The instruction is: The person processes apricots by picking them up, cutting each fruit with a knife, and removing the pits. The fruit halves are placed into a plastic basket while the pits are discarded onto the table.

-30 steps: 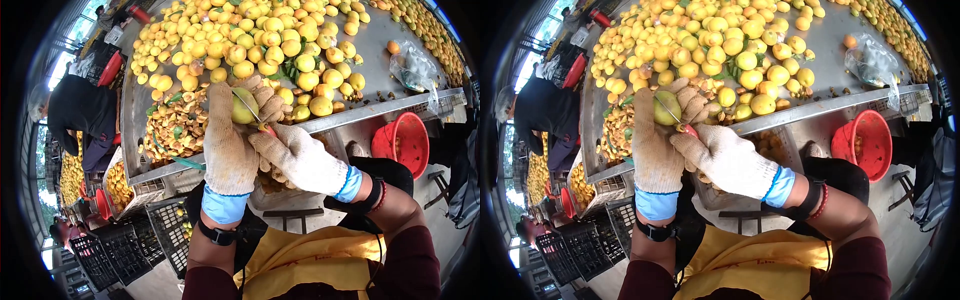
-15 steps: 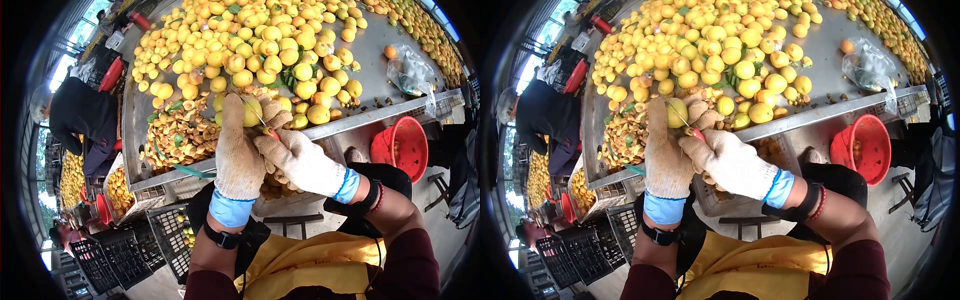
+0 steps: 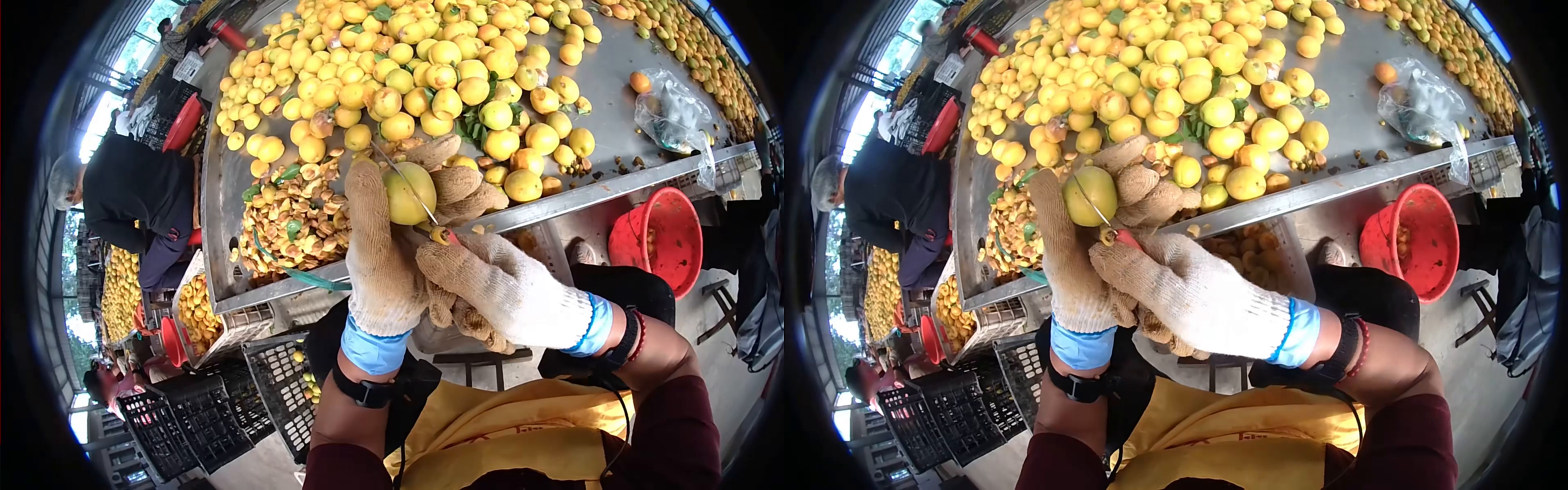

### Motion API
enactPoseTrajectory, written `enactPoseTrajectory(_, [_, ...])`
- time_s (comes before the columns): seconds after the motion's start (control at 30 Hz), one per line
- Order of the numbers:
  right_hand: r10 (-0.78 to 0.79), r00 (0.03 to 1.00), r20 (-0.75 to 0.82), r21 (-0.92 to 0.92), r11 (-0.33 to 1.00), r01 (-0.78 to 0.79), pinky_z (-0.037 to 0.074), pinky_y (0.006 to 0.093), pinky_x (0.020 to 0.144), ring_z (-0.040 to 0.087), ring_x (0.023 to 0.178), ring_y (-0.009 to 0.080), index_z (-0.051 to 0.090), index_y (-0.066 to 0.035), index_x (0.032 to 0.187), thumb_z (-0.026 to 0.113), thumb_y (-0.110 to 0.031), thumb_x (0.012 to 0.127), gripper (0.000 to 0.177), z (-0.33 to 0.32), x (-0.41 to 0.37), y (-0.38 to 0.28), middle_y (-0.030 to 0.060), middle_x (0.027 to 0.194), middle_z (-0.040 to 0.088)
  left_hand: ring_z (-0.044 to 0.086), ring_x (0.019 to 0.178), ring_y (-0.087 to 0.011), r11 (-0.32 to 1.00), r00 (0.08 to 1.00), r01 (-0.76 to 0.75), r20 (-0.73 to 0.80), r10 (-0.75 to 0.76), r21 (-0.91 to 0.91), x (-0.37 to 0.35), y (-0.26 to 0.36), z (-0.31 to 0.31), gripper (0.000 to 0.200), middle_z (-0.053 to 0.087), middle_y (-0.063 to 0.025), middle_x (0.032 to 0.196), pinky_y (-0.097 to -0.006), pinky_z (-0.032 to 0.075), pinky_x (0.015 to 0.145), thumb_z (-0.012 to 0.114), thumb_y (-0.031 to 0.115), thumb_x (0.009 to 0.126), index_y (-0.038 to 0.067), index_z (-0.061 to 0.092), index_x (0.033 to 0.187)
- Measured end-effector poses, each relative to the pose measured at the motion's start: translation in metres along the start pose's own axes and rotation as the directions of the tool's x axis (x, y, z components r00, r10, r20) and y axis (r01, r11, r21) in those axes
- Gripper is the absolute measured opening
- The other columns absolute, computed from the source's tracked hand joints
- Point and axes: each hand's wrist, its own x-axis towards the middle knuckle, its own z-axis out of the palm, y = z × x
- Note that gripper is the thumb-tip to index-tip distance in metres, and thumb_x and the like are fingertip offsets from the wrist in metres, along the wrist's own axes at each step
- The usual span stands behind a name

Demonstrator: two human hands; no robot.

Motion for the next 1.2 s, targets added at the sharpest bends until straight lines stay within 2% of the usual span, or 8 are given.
enactPoseTrajectory(0.3, [-0.066,0.989,-0.132,-0.342,0.940,0.017,0.050,0.0243,0.054,0.064,0.067,0.0067,0.068,-0.006,0.106,0.060,-0.050,0.103,0.044,-0.006,-0.005,-0.015,0.0015,0.078,0.066,0.070,0.109,-0.0343,0.992,0.997,-0.062,-0.033,0.066,0.108,0.002,0.003,0.000,0.071,0.068,-0.0192,0.123,-0.0466,0.058,0.096,0.026,0.059,0.110,0.000,0.049,0.143])
enactPoseTrajectory(0.4, [-0.468,0.869,-0.161,-0.750,0.631,0.201,0.056,0.0401,0.059,0.074,0.074,0.0324,0.068,-0.003,0.112,0.068,-0.037,0.099,0.036,-0.009,0.001,-0.012,0.0179,0.085,0.072,0.071,0.103,-0.0307,0.987,0.986,-0.108,-0.111,0.121,0.117,0.007,0.000,0.000,0.060,0.070,-0.0169,0.115,-0.0417,0.059,0.091,0.034,0.051,0.112,0.000,0.054,0.136])
enactPoseTrajectory(0.47, [-0.580,0.804,-0.129,-0.768,0.572,0.289,0.057,0.0433,0.062,0.072,0.077,0.0377,0.068,-0.003,0.110,0.068,-0.036,0.099,0.035,-0.007,0.004,-0.013,0.0206,0.086,0.071,0.071,0.099,-0.0276,0.461,0.916,-0.339,0.176,0.361,0.820,0.013,-0.005,-0.019,0.036,0.070,-0.0160,0.111,-0.0364,0.059,0.087,0.045,0.028,0.111,-0.001,0.060,0.127])
enactPoseTrajectory(0.6, [-0.506,0.845,-0.174,-0.727,0.644,0.237,0.057,0.0468,0.064,0.070,0.079,0.0426,0.067,-0.002,0.105,0.067,-0.034,0.099,0.032,0.000,-0.002,-0.017,0.0225,0.084,0.070,0.071,0.101,-0.0244,0.209,0.878,-0.455,0.397,0.266,0.865,0.013,0.018,-0.017,0.020,0.066,-0.0145,0.116,-0.0356,0.060,0.087,0.045,0.000,0.104,-0.007,0.061,0.115])
enactPoseTrajectory(0.73, [-0.487,0.848,-0.210,-0.700,0.680,0.218,0.057,0.0489,0.064,0.070,0.078,0.0430,0.066,-0.002,0.105,0.065,-0.035,0.100,0.033,0.007,0.005,-0.002,0.0234,0.081,0.069,0.071,0.104,-0.0280,0.575,0.905,-0.349,0.108,0.410,0.740,0.001,-0.005,0.007,0.025,0.067,-0.0134,0.115,-0.0396,0.061,0.087,0.047,0.015,0.109,-0.003,0.061,0.120])
enactPoseTrajectory(0.77, [-0.512,0.832,-0.213,-0.760,0.622,0.188,0.056,0.0501,0.063,0.070,0.077,0.0432,0.066,-0.002,0.105,0.064,-0.036,0.100,0.035,0.006,0.009,0.004,0.0237,0.081,0.069,0.071,0.104,-0.0281,0.980,0.985,-0.090,-0.129,0.114,0.176,0.002,-0.006,-0.002,0.037,0.067,-0.0139,0.115,-0.0413,0.059,0.091,0.043,0.029,0.113,-0.002,0.059,0.123])
enactPoseTrajectory(1.03, [-0.550,0.827,-0.120,-0.717,0.624,0.311,0.056,0.0462,0.063,0.069,0.074,0.0405,0.065,0.000,0.103,0.061,-0.037,0.102,0.037,-0.015,0.025,-0.017,0.0199,0.075,0.067,0.069,0.105,-0.0302,0.994,0.982,-0.111,-0.154,0.107,-0.015,0.009,0.002,0.009,0.049,0.067,-0.0145,0.121,-0.0424,0.054,0.102,0.050,0.039,0.110,-0.003,0.054,0.136])
enactPoseTrajectory(1.2, [-0.127,0.975,-0.180,-0.379,0.924,0.050,0.050,0.0276,0.046,0.062,0.051,0.0125,0.066,-0.001,0.093,0.055,-0.040,0.106,0.042,0.005,0.002,-0.038,0.0073,0.067,0.064,0.062,0.124,-0.0279,0.815,0.986,-0.150,0.023,0.165,0.560,0.008,0.008,0.000,0.067,0.065,-0.0167,0.130,-0.0400,0.051,0.106,0.044,0.050,0.108,-0.003,0.046,0.148])
